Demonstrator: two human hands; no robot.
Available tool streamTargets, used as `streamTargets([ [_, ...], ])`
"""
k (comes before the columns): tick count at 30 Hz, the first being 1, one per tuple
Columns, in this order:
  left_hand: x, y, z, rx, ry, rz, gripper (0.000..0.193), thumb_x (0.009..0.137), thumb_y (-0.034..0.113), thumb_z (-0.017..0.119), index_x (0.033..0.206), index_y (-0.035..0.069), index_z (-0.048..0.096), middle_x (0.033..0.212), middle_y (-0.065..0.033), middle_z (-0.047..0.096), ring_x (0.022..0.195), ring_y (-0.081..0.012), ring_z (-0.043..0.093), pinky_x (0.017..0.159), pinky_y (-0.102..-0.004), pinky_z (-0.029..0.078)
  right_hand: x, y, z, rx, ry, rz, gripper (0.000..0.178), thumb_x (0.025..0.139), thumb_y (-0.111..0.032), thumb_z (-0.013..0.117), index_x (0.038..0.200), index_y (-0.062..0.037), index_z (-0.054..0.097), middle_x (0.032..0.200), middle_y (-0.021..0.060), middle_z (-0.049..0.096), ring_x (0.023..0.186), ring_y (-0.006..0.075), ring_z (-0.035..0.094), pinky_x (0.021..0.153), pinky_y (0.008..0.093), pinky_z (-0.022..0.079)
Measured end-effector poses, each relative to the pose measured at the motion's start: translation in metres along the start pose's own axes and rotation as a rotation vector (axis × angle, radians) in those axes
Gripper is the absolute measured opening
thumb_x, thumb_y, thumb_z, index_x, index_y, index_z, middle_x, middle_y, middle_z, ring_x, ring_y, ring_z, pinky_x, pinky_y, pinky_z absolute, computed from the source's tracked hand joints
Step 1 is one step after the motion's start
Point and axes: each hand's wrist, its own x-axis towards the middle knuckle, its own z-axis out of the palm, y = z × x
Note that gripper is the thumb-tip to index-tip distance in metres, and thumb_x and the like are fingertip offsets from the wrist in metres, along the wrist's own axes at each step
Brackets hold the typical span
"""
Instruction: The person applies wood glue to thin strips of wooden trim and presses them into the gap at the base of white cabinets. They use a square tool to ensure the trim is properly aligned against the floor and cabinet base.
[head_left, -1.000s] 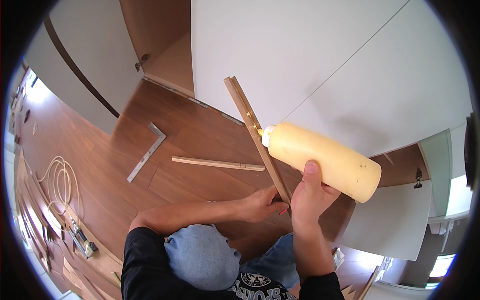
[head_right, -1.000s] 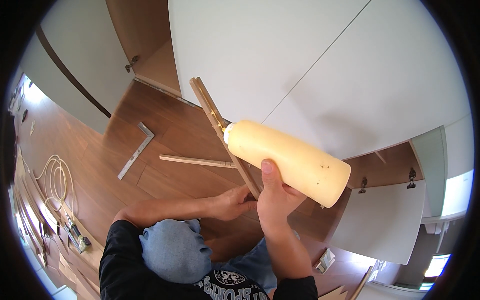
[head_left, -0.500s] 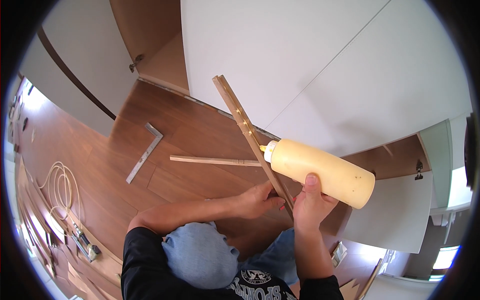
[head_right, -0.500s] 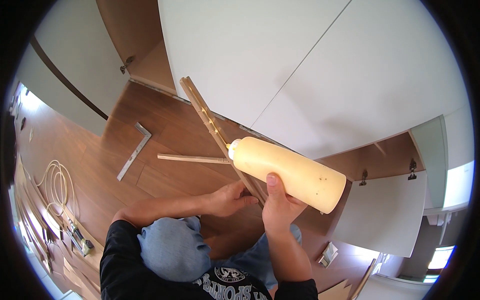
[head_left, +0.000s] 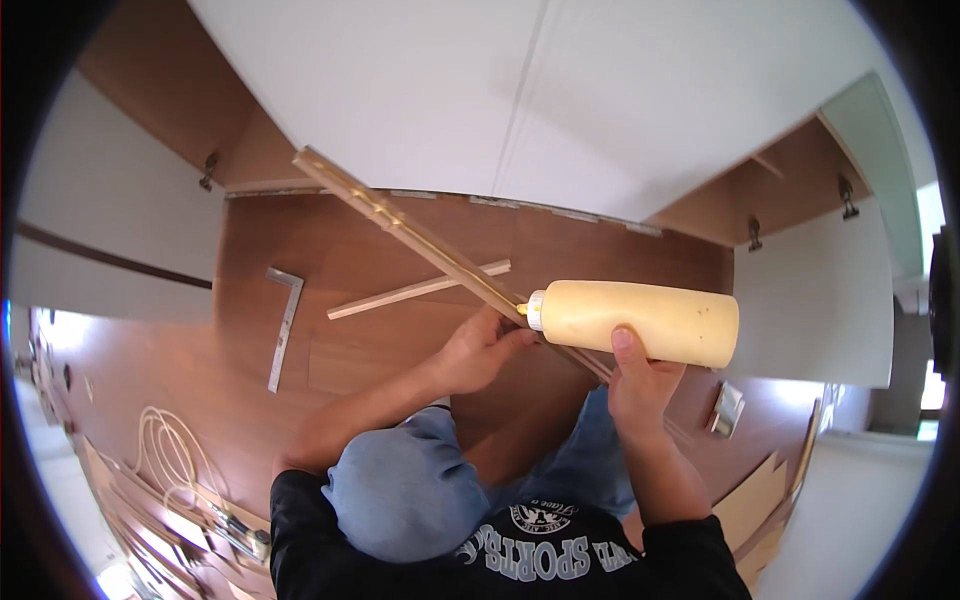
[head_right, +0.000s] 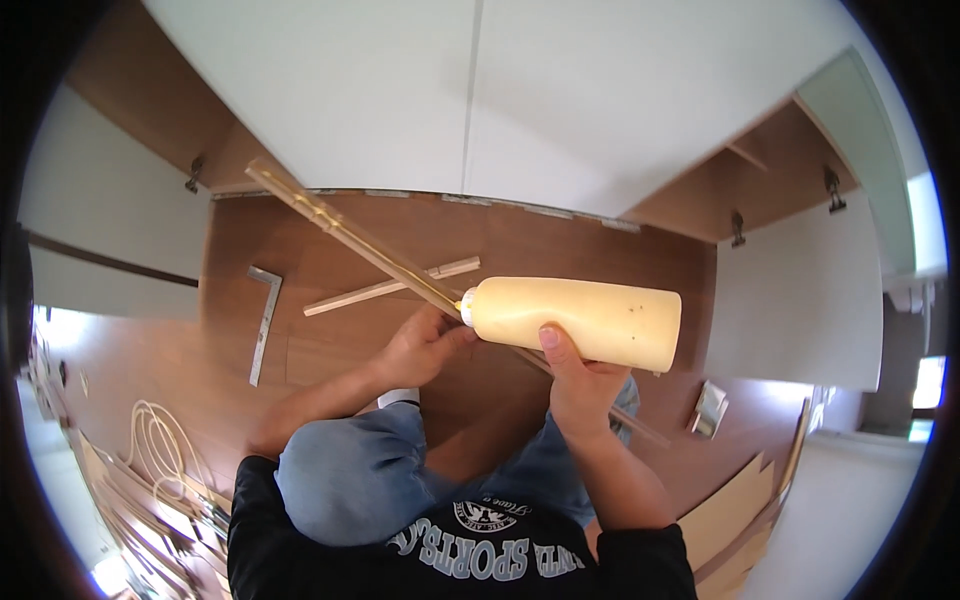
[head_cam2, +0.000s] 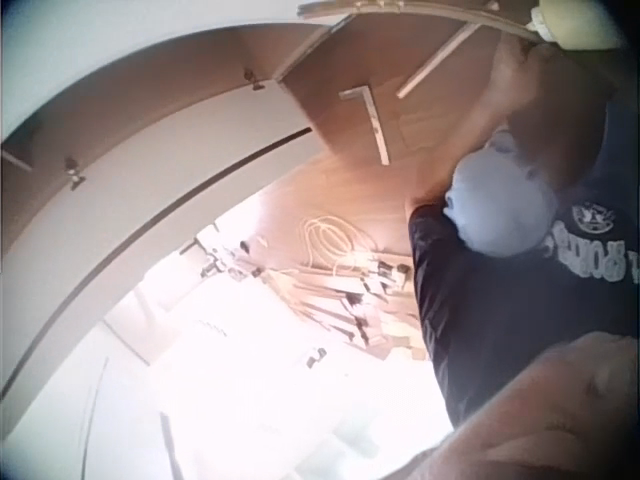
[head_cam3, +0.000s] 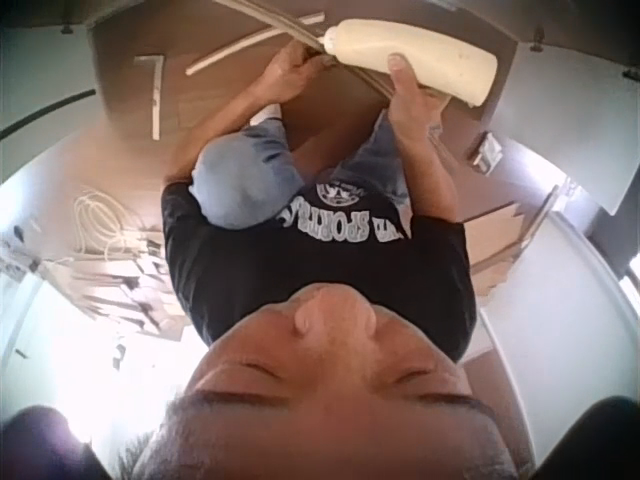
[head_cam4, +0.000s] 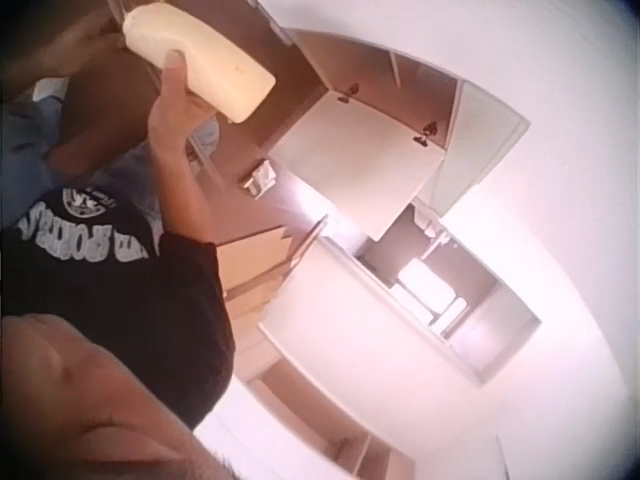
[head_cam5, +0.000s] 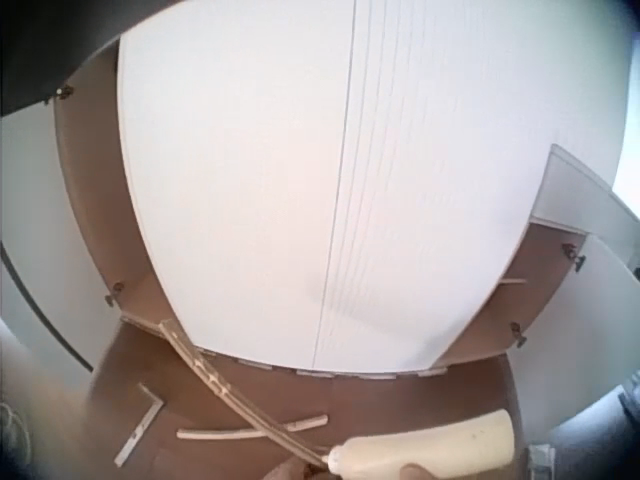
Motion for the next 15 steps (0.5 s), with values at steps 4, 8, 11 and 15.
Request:
streamTargets([
  [4,0.006,0.015,0.005,-0.018,-0.050,0.047,0.027,0.102,0.000,0.051,0.129,-0.001,0.054,0.120,-0.0093,0.064,0.112,-0.0174,0.063,0.097,-0.0320,0.053,-0.015,0.001,-0.042,-0.067,0.057,0.054,0.026,0.086,-0.005,0.078,0.110,0.0001,0.068,0.105,0.0057,0.070,0.097,0.0145,0.065,0.090,0.0289,0.050],
  [8,0.009,0.006,0.003,-0.094,-0.011,-0.031,0.026,0.103,0.002,0.048,0.127,-0.001,0.058,0.125,-0.0115,0.064,0.116,-0.0196,0.062,0.098,-0.0333,0.055,-0.030,-0.004,-0.085,-0.162,0.109,0.114,0.027,0.087,-0.002,0.077,0.112,0.0007,0.067,0.104,0.0054,0.071,0.096,0.0147,0.067,0.088,0.0288,0.053],
  [11,0.006,-0.001,0.000,-0.118,0.010,-0.023,0.026,0.103,0.005,0.051,0.128,0.001,0.055,0.129,-0.0128,0.062,0.118,-0.0223,0.062,0.099,-0.0349,0.054,-0.044,-0.001,-0.123,-0.144,0.160,0.170,0.028,0.086,-0.003,0.077,0.112,0.0005,0.066,0.104,0.0061,0.071,0.095,0.0149,0.068,0.085,0.0289,0.054],
  [15,0.002,0.002,-0.009,-0.108,0.061,-0.023,0.028,0.103,0.008,0.053,0.131,0.003,0.051,0.130,-0.0131,0.062,0.120,-0.0231,0.061,0.100,-0.0369,0.054,-0.058,0.002,-0.178,-0.183,0.227,0.211,0.027,0.087,-0.006,0.078,0.111,0.0003,0.066,0.102,0.0066,0.072,0.092,0.0145,0.068,0.081,0.0288,0.055],
])
